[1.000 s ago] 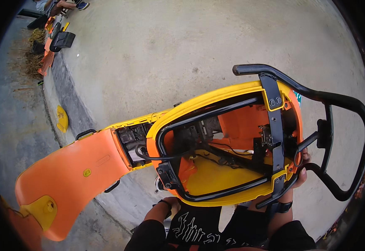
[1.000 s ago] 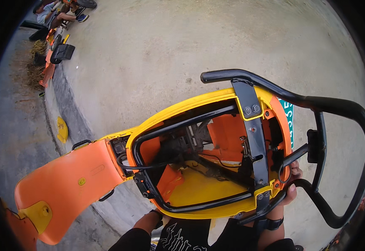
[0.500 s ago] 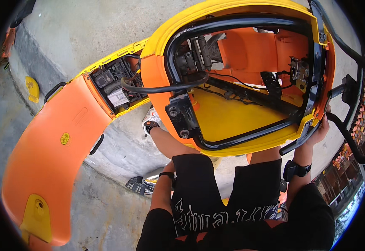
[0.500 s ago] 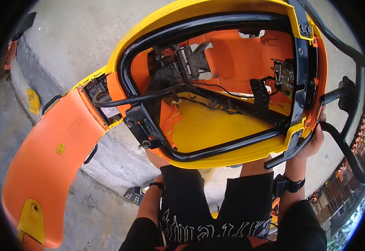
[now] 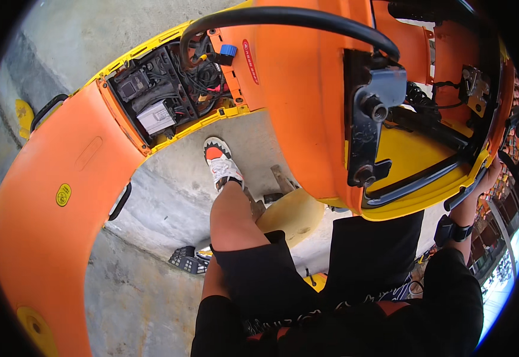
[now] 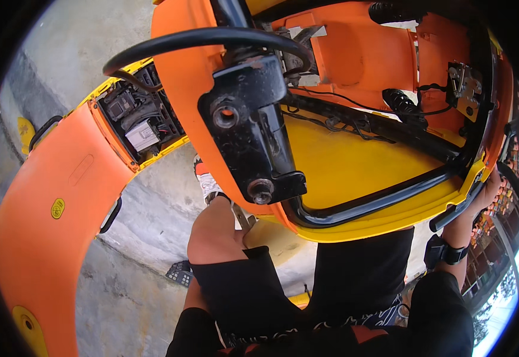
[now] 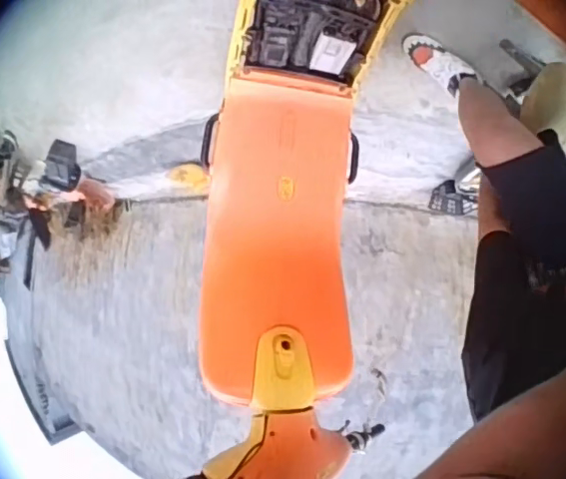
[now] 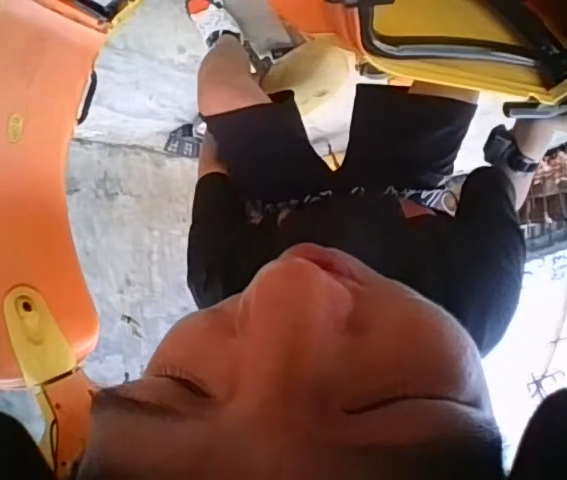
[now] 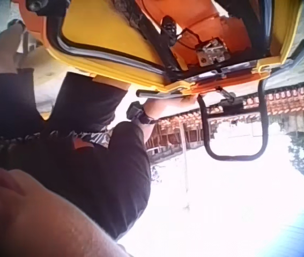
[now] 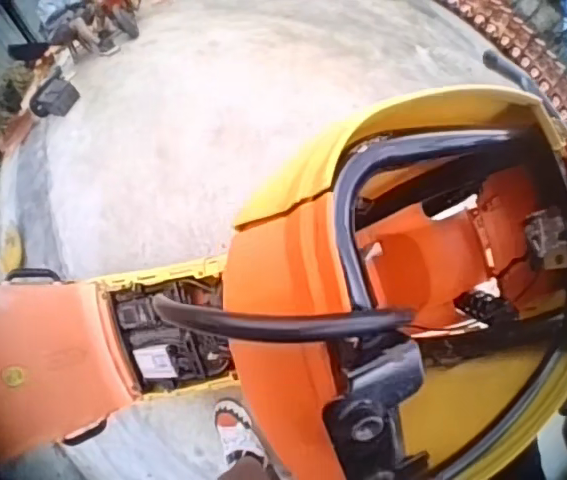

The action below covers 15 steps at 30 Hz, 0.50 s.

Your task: Dismantling and repairing components of a small electric scooter.

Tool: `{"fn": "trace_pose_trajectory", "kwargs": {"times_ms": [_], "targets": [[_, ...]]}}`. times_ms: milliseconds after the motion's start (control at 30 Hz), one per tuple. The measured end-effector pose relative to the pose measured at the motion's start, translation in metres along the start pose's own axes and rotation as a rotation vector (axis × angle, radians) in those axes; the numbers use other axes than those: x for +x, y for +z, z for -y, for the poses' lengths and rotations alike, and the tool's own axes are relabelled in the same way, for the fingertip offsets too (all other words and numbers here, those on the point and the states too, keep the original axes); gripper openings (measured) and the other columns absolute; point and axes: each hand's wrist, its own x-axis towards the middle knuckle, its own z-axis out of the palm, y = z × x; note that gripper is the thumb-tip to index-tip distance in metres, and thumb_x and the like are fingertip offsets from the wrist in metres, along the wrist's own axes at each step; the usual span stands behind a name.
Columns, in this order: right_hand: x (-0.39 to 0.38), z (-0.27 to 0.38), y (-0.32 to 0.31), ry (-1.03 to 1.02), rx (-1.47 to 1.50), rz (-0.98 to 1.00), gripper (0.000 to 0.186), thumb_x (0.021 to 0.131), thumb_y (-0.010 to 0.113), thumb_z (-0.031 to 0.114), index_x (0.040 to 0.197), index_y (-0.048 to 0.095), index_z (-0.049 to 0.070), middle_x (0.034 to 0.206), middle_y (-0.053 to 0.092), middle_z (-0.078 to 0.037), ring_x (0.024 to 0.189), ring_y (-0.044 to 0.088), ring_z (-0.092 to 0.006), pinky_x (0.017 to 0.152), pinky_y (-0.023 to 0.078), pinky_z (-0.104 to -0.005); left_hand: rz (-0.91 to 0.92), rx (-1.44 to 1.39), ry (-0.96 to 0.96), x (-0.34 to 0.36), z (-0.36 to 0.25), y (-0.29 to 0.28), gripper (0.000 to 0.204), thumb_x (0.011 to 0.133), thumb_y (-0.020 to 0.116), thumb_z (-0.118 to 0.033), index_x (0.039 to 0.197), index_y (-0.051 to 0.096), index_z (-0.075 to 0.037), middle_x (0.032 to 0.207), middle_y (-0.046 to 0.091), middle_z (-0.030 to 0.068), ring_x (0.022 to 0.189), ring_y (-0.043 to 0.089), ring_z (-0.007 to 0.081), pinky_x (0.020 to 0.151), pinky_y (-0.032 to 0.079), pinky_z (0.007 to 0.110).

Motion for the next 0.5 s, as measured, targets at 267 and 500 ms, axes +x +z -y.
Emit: {"fn": "trace_pose_trajectory", "kwargs": {"times_ms": [267, 500], "targets": [[-0.005, -0.005, 0.011, -0.008, -0.126, -0.34, 0.032, 0.102, 0.04, 0.02, 0.116, 0.058, -0.002, 0.101, 0.066, -0.011, 0.084, 0.066, -0.017, 0.077, 0.056, -0.0254, 0.001, 0.004, -0.025, -0.014, 0.039, -0.026, 0.054, 0.076, 0.075, -0.01, 0.126, 0.058, -0.004, 0.132, 0.057, 0.0144, 0.11, 0.059, 0.0218, 0.094, 0.047, 0.035], [-0.002, 0.003, -0.022, -0.154, -0.483, -0.237, 0.029, 0.102, 0.043, 0.02, 0.114, 0.059, -0.001, 0.095, 0.066, -0.008, 0.082, 0.066, -0.015, 0.075, 0.055, -0.024, 0.011, -0.032, -0.047, -0.016, 0.061, -0.033, 0.053, 0.076, 0.075, -0.009, 0.125, 0.058, -0.004, 0.132, 0.057, 0.0146, 0.11, 0.059, 0.0221, 0.094, 0.047, 0.035]]}}
